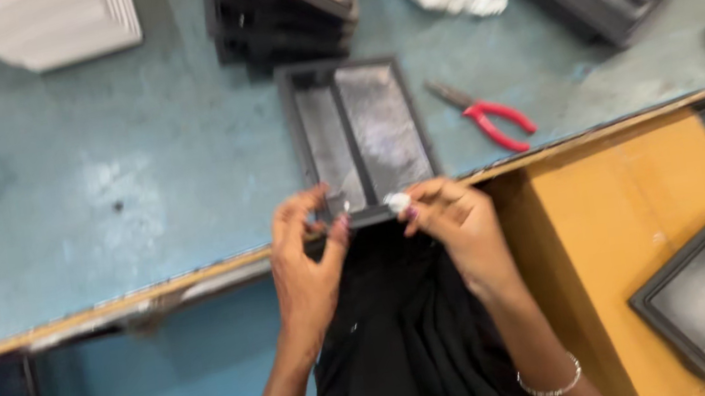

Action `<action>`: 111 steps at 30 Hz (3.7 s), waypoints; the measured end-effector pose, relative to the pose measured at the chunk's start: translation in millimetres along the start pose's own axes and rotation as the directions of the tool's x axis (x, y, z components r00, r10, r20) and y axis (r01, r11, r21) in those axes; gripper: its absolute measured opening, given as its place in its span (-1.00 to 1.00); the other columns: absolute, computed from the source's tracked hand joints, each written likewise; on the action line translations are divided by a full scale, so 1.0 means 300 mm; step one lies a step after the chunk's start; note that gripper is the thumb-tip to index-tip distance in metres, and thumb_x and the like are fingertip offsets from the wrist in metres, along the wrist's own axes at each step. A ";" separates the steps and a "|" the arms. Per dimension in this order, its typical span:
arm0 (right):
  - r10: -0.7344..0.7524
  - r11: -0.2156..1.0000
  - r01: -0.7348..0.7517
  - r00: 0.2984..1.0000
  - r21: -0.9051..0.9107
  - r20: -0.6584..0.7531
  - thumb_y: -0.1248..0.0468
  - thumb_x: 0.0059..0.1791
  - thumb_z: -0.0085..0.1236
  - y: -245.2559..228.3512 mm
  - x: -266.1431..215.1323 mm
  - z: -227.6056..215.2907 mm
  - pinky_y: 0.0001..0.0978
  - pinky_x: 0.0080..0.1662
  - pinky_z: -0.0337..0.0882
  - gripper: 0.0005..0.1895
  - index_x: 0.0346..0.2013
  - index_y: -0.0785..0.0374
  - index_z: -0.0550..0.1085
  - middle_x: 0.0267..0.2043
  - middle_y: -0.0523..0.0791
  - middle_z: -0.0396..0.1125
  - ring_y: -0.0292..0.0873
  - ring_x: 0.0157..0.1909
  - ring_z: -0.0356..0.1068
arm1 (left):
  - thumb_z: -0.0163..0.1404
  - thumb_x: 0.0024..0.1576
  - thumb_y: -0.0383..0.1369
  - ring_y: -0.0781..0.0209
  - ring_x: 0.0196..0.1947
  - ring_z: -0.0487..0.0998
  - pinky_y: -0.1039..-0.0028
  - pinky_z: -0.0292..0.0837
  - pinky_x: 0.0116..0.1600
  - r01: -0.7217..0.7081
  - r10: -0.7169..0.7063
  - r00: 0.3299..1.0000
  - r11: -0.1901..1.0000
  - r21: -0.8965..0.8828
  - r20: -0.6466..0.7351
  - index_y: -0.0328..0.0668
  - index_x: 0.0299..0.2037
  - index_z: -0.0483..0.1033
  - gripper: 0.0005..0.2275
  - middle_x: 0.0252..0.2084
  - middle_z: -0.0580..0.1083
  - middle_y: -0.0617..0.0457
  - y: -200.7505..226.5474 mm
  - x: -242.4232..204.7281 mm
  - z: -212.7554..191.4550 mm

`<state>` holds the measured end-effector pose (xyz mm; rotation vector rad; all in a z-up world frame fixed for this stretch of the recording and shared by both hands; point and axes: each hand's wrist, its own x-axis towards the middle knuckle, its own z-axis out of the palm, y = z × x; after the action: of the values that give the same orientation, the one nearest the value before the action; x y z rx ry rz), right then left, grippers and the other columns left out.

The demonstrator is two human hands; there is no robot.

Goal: The person assembles black rectangular electrical enclosures on a workbench. They insert small white plastic plugs into holes on the enclosure sides, then use red-handled pliers to press the plugs flush. The person handles multiple enclosures one at a time, placing completed units aside.

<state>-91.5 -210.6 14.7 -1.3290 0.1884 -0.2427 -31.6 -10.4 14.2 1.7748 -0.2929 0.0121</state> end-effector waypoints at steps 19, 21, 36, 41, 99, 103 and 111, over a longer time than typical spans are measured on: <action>0.004 0.942 0.033 0.994 -0.334 0.111 0.44 0.06 0.14 0.082 0.182 0.031 -0.46 0.10 0.45 -0.74 0.06 0.39 0.46 0.05 -0.08 0.43 -0.30 0.06 0.43 | 0.26 0.07 -0.38 0.33 -0.12 0.62 0.54 0.53 0.04 0.367 -0.419 0.900 0.877 -0.311 -0.119 -0.42 -0.02 0.55 -0.67 -0.12 0.59 -0.05 -0.115 -0.006 0.049; -0.016 0.939 0.058 0.992 -0.339 0.126 0.44 0.05 0.14 0.079 0.180 0.027 -0.48 0.10 0.44 -0.68 0.11 0.38 0.45 0.06 -0.08 0.41 -0.30 0.08 0.41 | 0.25 0.08 -0.38 0.32 -0.10 0.61 0.54 0.53 0.04 0.355 -0.410 0.905 0.876 -0.326 -0.115 -0.43 -0.04 0.58 -0.69 -0.07 0.57 -0.05 -0.126 -0.018 0.049; 0.065 0.957 -0.009 0.981 -0.289 0.184 0.49 0.04 0.10 0.064 0.192 -0.009 -0.45 0.18 0.47 -0.77 -0.01 0.42 0.50 0.11 -0.07 0.35 -0.29 0.14 0.43 | 0.28 0.02 -0.32 0.24 -0.15 0.64 0.45 0.53 -0.01 0.213 -0.213 0.975 0.977 -0.001 -0.062 -0.33 -0.23 0.66 -0.77 -0.02 0.59 -0.04 -0.125 0.006 0.021; 0.152 0.945 -0.081 0.967 -0.318 0.206 0.47 0.03 0.14 0.049 0.213 -0.009 -0.46 0.10 0.48 -0.73 0.04 0.43 0.53 0.02 -0.07 0.39 -0.27 0.03 0.44 | 0.29 0.02 -0.32 0.24 -0.15 0.63 0.46 0.53 -0.01 0.216 -0.217 0.974 0.976 -0.030 -0.067 -0.34 -0.23 0.66 -0.77 -0.01 0.59 -0.03 -0.127 0.007 0.018; 0.448 0.607 0.234 0.688 -0.759 0.570 0.42 -0.09 0.22 -0.069 0.397 0.126 -0.37 0.00 0.57 -0.68 -0.05 0.28 0.44 -0.12 -0.09 0.52 -0.21 -0.04 0.57 | 0.28 0.04 -0.28 0.22 -0.15 0.64 0.48 0.54 -0.07 0.127 -0.137 0.988 0.984 -0.129 -0.069 -0.35 -0.24 0.67 -0.75 -0.07 0.59 -0.03 -0.168 0.005 0.016; 0.435 0.598 0.248 0.698 -0.762 0.569 0.41 -0.10 0.23 -0.064 0.398 0.132 -0.37 -0.01 0.58 -0.66 -0.03 0.28 0.43 -0.12 -0.09 0.52 -0.20 -0.05 0.57 | 0.29 0.03 -0.29 0.22 -0.15 0.64 0.48 0.55 -0.07 0.132 -0.141 0.988 0.983 -0.125 -0.065 -0.37 -0.24 0.66 -0.74 -0.06 0.58 -0.05 -0.172 0.004 0.016; 0.423 0.541 0.331 0.688 -0.773 0.590 0.34 -0.07 0.24 -0.073 0.399 0.141 -0.35 -0.02 0.56 -0.69 -0.05 0.28 0.43 -0.19 -0.06 0.54 -0.17 -0.06 0.59 | 0.29 0.03 -0.27 0.21 -0.15 0.64 0.47 0.54 -0.08 0.107 -0.114 0.991 0.990 -0.093 -0.066 -0.37 -0.27 0.66 -0.75 -0.06 0.58 -0.05 -0.172 0.009 0.012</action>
<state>33.3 -209.4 46.1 -2.3146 -0.4293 0.5649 -19.0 -4.4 -35.7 1.6953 -0.1409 -0.0169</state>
